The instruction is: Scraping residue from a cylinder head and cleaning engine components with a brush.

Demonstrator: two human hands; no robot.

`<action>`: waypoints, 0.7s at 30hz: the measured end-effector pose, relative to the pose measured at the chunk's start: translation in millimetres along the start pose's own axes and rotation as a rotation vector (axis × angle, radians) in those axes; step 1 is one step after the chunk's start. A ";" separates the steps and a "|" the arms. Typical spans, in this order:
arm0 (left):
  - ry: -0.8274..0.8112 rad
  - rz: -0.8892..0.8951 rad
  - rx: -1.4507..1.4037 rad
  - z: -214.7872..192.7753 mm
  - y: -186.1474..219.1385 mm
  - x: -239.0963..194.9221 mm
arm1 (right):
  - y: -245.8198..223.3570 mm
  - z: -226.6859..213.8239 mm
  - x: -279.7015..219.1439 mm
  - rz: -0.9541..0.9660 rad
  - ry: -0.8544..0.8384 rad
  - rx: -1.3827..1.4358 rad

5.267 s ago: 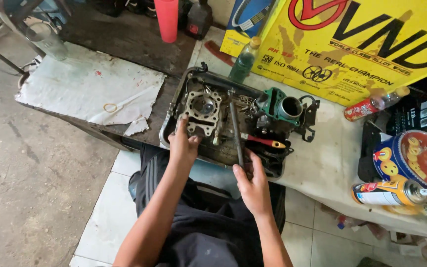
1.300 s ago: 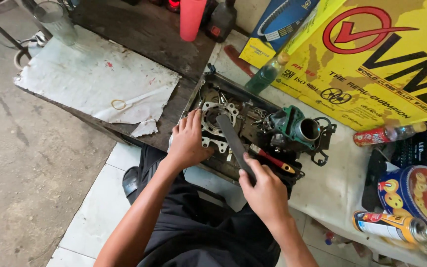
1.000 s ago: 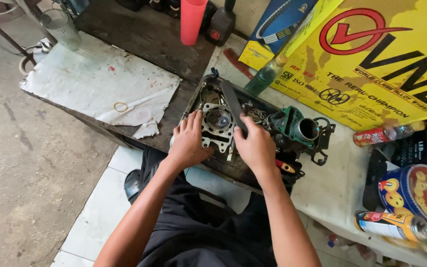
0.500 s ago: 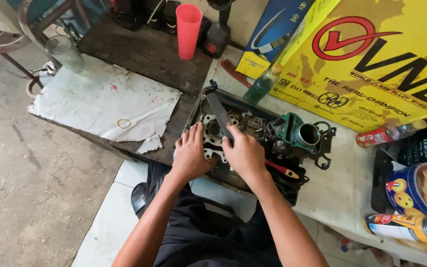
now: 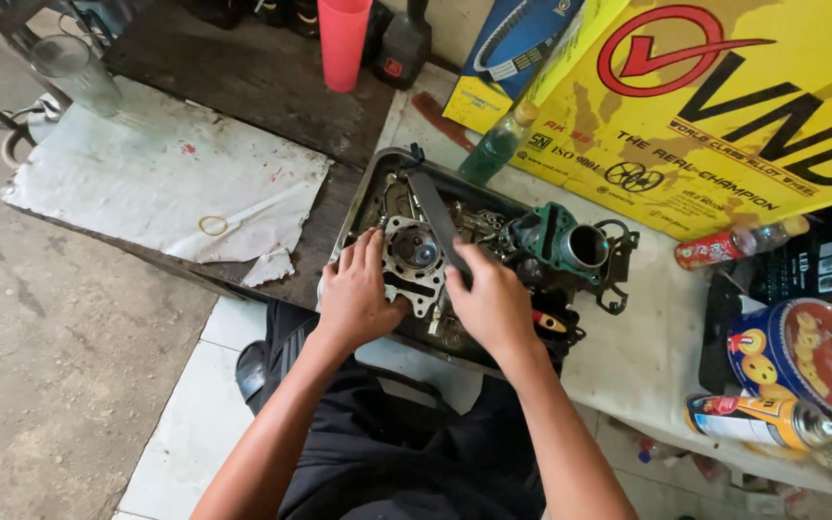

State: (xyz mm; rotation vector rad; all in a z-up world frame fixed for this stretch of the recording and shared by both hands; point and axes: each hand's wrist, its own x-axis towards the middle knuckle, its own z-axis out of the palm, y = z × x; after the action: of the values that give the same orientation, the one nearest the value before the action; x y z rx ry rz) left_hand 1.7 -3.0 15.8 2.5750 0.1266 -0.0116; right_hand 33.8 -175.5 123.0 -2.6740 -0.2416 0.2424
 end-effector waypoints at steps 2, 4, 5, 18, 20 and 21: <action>-0.011 -0.006 -0.006 -3.3 2.0 -1.4 | 6.1 -0.5 -35.8 0.002 -0.014 -0.018; -0.024 -0.010 -0.012 1.7 -1.1 -0.3 | 12.1 2.8 -56.5 0.007 -0.027 -0.037; 0.072 0.061 0.000 8.5 -4.7 0.5 | 15.1 6.4 -60.1 -0.086 0.076 -0.061; -0.025 0.004 -0.035 -3.7 0.7 -3.4 | 34.2 23.2 -64.9 -0.149 0.080 -0.149; -0.012 0.008 -0.030 -1.6 -1.9 2.8 | 41.6 31.2 -25.3 -0.174 0.105 -0.131; -0.010 0.016 -0.024 1.3 -2.8 1.6 | 46.8 36.8 -10.9 -0.187 0.128 -0.110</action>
State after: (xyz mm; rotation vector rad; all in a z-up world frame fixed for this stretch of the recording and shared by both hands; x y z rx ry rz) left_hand 3.0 -1.2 13.2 2.5520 0.1018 -0.0165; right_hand 21.7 -204.1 71.1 -2.7392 -0.4739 -0.0010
